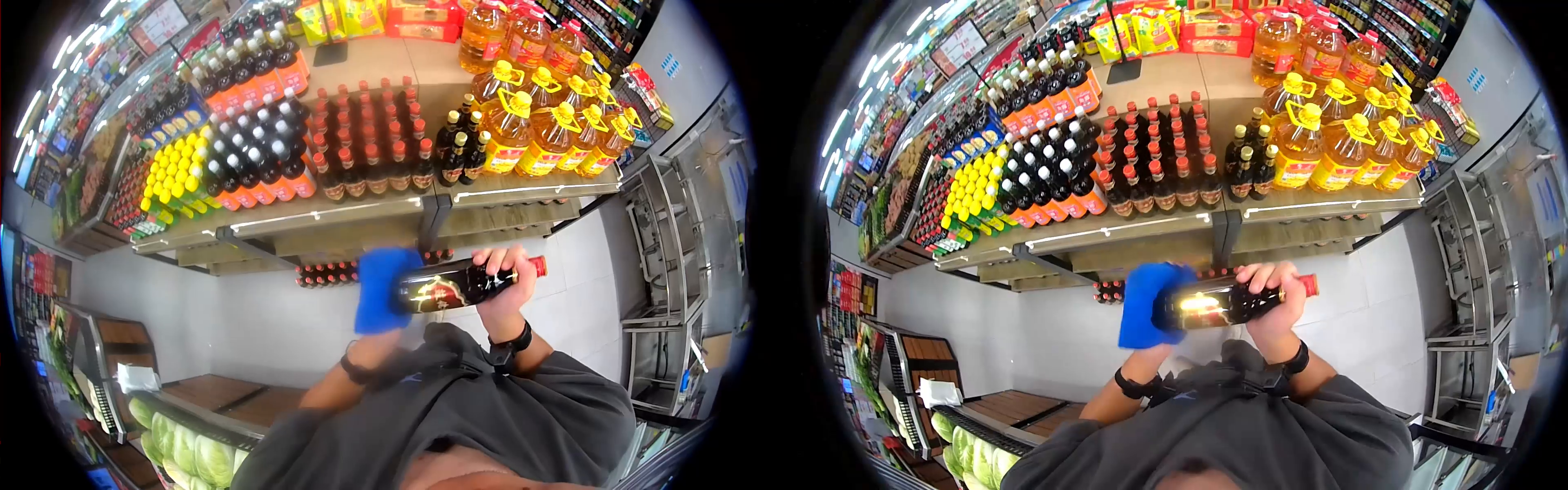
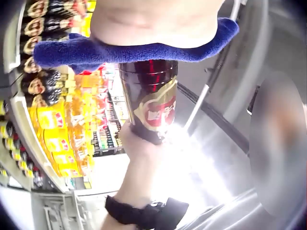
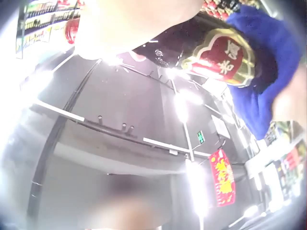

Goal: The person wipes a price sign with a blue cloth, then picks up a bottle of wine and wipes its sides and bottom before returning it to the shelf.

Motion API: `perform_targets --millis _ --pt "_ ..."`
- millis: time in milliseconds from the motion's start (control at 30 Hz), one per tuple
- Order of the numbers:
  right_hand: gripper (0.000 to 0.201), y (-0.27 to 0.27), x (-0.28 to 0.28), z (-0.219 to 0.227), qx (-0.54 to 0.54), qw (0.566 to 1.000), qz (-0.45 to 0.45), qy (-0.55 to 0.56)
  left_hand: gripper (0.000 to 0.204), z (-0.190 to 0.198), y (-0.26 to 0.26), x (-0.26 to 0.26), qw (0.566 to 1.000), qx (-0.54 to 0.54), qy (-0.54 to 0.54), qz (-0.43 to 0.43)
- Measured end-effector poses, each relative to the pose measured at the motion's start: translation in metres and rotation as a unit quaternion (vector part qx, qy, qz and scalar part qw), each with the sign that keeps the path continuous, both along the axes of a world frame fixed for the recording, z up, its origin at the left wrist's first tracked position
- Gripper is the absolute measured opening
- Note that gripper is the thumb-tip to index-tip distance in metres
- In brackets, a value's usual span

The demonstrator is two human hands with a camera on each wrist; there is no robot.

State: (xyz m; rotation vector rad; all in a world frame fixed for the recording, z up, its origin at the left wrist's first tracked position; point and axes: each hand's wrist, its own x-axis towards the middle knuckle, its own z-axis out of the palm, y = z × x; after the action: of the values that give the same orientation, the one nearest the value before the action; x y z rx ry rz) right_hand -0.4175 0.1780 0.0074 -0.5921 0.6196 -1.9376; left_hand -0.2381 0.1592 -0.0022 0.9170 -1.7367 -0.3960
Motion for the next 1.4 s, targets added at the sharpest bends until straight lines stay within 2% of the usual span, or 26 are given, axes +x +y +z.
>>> perform_targets --millis 33,133,167,233,333,433,500,533,600,633,733,767,867,900,933,967,1000,1067,1100,1200,1300,1333,1400 --pt "0.026 -0.005 -0.008 0.006 0.019 0.998 -0.002 -0.055 0.033 -0.004 -0.005 -0.008 0.999 0.0 0.039 0.008" --pt "0.023 -0.018 -0.032 0.015 -0.038 0.995 0.019 -0.089 0.026 0.031 -0.014 -0.033 1.0 0.007 0.016 0.002" --pt "0.02 -0.019 -0.039 0.021 -0.07 0.996 0.021 -0.054 0.024 0.039 -0.018 -0.043 1.0 0.013 0.008 0.0" --pt "0.02 -0.026 -0.055 0.023 -0.137 0.989 0.046 -0.032 0.028 0.026 -0.034 -0.06 0.981 0.038 0.167 -0.093" --pt "0.021 -0.048 -0.089 0.03 -0.215 0.971 0.101 -0.01 0.045 0.026 -0.056 -0.071 0.981 0.089 0.132 -0.113" --pt "0.023 -0.077 -0.124 0.05 -0.25 0.949 0.187 0.05 0.057 0.024 -0.07 -0.093 0.955 0.199 0.142 -0.169" --pt "0.023 -0.112 -0.142 0.043 -0.306 0.92 0.238 0.056 0.06 0.018 -0.077 -0.108 0.955 0.217 0.118 -0.164" --pt "0.023 -0.125 -0.146 0.041 -0.32 0.914 0.245 0.045 0.058 0.017 -0.079 -0.115 0.955 0.214 0.145 -0.141" --pt "0.023 -0.138 -0.148 0.042 -0.309 0.922 0.233 0.018 0.055 0.018 -0.085 -0.13 0.953 0.207 0.201 -0.096" --pt "0.024 -0.138 -0.146 0.042 -0.284 0.935 0.213 -0.004 0.05 0.024 -0.09 -0.134 0.925 0.231 0.286 -0.092" --pt "0.025 -0.137 -0.138 0.038 -0.167 0.963 0.17 -0.123 0.019 0.077 -0.088 -0.141 0.917 0.239 0.309 -0.081" --pt "0.025 -0.136 -0.134 0.039 -0.113 0.967 0.162 -0.163 0.017 0.095 -0.093 -0.127 0.988 0.146 0.037 -0.036" --pt "0.024 -0.14 -0.124 0.038 0.044 0.951 0.133 -0.275 0.028 0.087 -0.103 -0.1 0.983 0.086 -0.011 -0.161" --pt "0.023 -0.141 -0.121 0.04 0.06 0.946 0.139 -0.288 0.033 0.095 -0.108 -0.091 0.975 0.078 -0.039 -0.207" --pt "0.022 -0.142 -0.117 0.034 0.012 0.947 0.146 -0.286 0.035 0.108 -0.115 -0.086 0.966 0.045 -0.076 -0.243" --pt "0.021 -0.141 -0.114 0.036 -0.021 0.953 0.139 -0.268 0.039 0.117 -0.112 -0.079 0.964 0.084 -0.153 -0.199" --pt "0.02 -0.142 -0.109 0.037 -0.053 0.958 0.131 -0.251 0.045 0.121 -0.116 -0.075 0.957 0.06 -0.217 -0.18" --pt "0.019 -0.148 -0.086 0.032 -0.174 0.971 0.104 -0.131 0.054 0.127 -0.111 -0.084 0.941 0.004 -0.332 -0.056" --pt "0.018 -0.149 -0.074 0.031 -0.214 0.969 0.095 -0.082 0.058 0.114 -0.114 -0.087 0.938 -0.045 -0.344 -0.007" --pt "0.015 -0.156 -0.043 0.031 -0.321 0.944 0.052 0.051 0.063 0.095 -0.137 -0.078 0.97 -0.121 -0.208 -0.036" --pt "0.014 -0.164 -0.03 0.048 -0.369 0.914 0.028 0.167 0.052 0.087 -0.16 -0.028 0.979 -0.093 -0.166 -0.076" --pt "0.014 -0.164 -0.025 0.056 -0.38 0.905 0.028 0.189 0.051 0.078 -0.173 -0.01 0.983 -0.104 -0.121 -0.09" --pt "0.015 -0.167 -0.005 0.068 -0.393 0.896 0.038 0.204 0.051 0.059 -0.189 0.029 0.995 0.03 -0.01 -0.09"
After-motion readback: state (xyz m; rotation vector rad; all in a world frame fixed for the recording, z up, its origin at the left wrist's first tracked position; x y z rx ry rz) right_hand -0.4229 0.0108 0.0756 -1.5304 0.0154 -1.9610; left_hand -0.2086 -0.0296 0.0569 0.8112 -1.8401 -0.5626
